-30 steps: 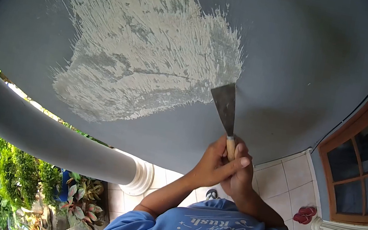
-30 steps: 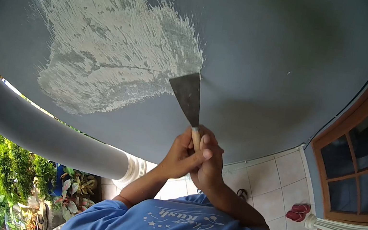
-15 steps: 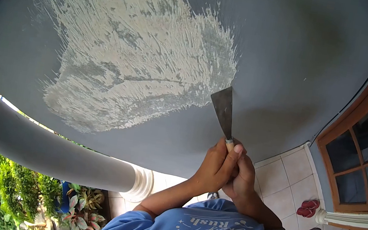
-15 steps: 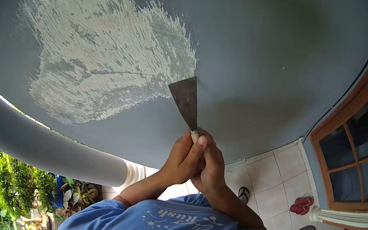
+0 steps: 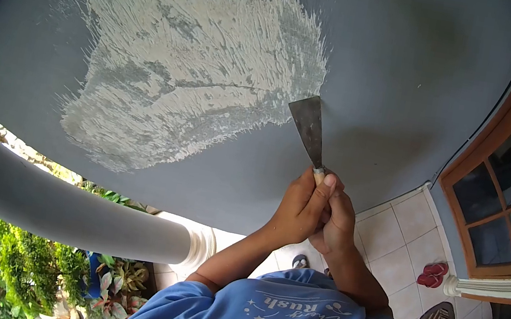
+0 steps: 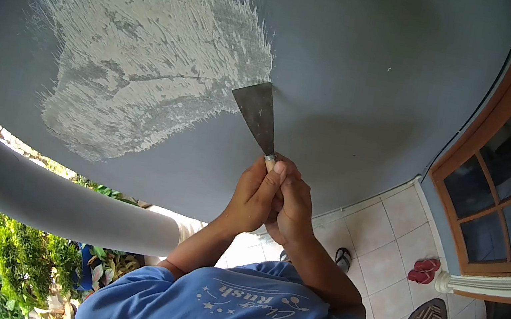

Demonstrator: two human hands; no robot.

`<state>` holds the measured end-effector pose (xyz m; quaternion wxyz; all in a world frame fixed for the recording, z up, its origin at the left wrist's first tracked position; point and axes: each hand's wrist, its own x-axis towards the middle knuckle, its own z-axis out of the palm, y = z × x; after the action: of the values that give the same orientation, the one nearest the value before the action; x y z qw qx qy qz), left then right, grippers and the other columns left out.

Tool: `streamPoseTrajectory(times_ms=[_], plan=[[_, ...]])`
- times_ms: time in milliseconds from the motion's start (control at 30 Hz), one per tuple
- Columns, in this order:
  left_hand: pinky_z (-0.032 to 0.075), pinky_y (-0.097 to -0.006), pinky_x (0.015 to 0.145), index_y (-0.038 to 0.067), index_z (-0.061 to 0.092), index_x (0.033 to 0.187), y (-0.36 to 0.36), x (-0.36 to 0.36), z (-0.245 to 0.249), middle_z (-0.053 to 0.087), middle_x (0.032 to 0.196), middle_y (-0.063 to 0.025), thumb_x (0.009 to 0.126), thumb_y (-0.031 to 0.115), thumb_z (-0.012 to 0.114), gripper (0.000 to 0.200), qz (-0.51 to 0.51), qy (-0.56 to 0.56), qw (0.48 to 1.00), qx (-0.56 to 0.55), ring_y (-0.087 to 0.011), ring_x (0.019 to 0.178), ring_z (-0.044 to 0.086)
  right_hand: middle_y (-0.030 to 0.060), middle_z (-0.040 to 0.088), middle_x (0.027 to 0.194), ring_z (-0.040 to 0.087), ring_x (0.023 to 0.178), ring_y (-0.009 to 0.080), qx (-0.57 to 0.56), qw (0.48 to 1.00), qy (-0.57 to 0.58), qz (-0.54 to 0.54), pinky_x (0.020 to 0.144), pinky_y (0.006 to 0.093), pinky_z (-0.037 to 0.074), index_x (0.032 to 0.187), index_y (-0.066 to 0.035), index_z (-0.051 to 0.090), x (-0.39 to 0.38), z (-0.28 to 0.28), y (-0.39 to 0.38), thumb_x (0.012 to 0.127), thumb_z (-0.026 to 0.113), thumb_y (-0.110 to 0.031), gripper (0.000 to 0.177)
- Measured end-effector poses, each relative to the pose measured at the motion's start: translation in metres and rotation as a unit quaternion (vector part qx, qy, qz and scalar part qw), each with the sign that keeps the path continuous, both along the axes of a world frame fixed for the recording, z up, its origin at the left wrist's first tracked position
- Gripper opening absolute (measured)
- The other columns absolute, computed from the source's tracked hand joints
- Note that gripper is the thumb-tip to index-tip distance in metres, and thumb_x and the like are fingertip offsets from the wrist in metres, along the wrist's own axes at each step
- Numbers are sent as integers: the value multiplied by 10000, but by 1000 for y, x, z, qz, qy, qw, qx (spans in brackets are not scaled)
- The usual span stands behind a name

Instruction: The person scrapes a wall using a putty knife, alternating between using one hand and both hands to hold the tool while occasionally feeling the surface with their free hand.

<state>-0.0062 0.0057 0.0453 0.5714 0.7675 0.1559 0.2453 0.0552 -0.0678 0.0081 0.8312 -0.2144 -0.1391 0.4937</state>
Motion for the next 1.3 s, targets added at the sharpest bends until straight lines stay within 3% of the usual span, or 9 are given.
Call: streamPoseTrajectory(times_ms=[300, 500, 600, 733, 767, 867, 1033, 1133, 1300], plan=[[511, -299, 741, -1, 564, 1006, -5, 2, -9, 652, 877, -117, 1056, 338, 386, 387, 20, -12, 1000, 19, -175, 814, 640, -94, 485, 714, 423, 544, -24, -57, 998, 9, -22, 456, 139, 337, 1065, -111, 601, -4, 8, -7, 1038, 437, -374, 311], [504, -298, 753, -1, 560, 1012, 11, 10, -8, 647, 899, -121, 1056, 323, 391, 367, 39, 5, 999, 19, -177, 826, 635, -102, 474, 695, 421, 542, -27, 18, 999, -38, -23, 457, 138, 334, 1065, -121, 601, 15, 4, 21, 1036, 438, -387, 314], [498, -294, 745, -4, 553, 1006, 9, 9, 5, 646, 884, -119, 1055, 303, 396, 348, 27, 3, 999, 34, -177, 820, 634, -51, 544, 805, 492, 628, -19, 14, 1000, -12, -16, 506, 141, 401, 1188, -81, 573, 7, -2, 8, 1039, 439, -376, 357], [500, -292, 676, -11, 542, 998, 5, 7, -11, 643, 832, -113, 1054, 296, 401, 342, 42, -40, 996, 68, -173, 752, 632, -65, 520, 766, 459, 586, -19, -49, 999, 22, -10, 475, 146, 370, 1177, -80, 578, 1, 5, 3, 1039, 441, -368, 347], [500, -290, 665, -12, 541, 1001, 9, 12, -7, 642, 833, -113, 1053, 297, 401, 343, 45, -25, 997, 61, -171, 744, 632, -75, 486, 723, 426, 550, -20, 16, 1000, -10, -4, 453, 146, 346, 1184, -73, 577, 11, -5, 10, 1040, 439, -351, 341], [502, -285, 624, -10, 541, 1018, 10, 21, 19, 637, 841, -117, 1054, 301, 397, 344, 35, 12, 999, 26, -158, 717, 628, -105, 436, 675, 376, 524, -27, 35, 999, -36, -13, 451, 158, 307, 1045, -111, 600, 28, 13, 20, 1043, 421, -395, 336], [500, -272, 642, -1, 519, 1059, 2, 12, -15, 634, 855, -107, 1060, 307, 379, 338, 15, -62, 994, 86, -155, 735, 626, -78, 436, 679, 366, 517, -17, -30, 1000, -6, 4, 430, 156, 297, 1286, -17, 525, 13, 6, -2, 1038, 441, -350, 423], [509, -281, 715, 0, 526, 1060, 1, 18, -8, 635, 878, -109, 1062, 311, 375, 346, 24, -53, 997, 48, -158, 788, 630, -78, 425, 664, 359, 506, -12, -48, 998, -30, -9, 422, 166, 288, 1266, -19, 540, 23, 12, 4, 1034, 452, -352, 415], [518, -296, 762, -3, 543, 1058, 15, 23, 36, 649, 941, -128, 1066, 325, 361, 376, -33, 48, 996, -62, -165, 849, 638, -64, 411, 644, 341, 499, 26, 18, 997, -44, 57, 432, 181, 269, 908, -115, 525, 46, 36, 5, 1035, 440, -370, 297]])
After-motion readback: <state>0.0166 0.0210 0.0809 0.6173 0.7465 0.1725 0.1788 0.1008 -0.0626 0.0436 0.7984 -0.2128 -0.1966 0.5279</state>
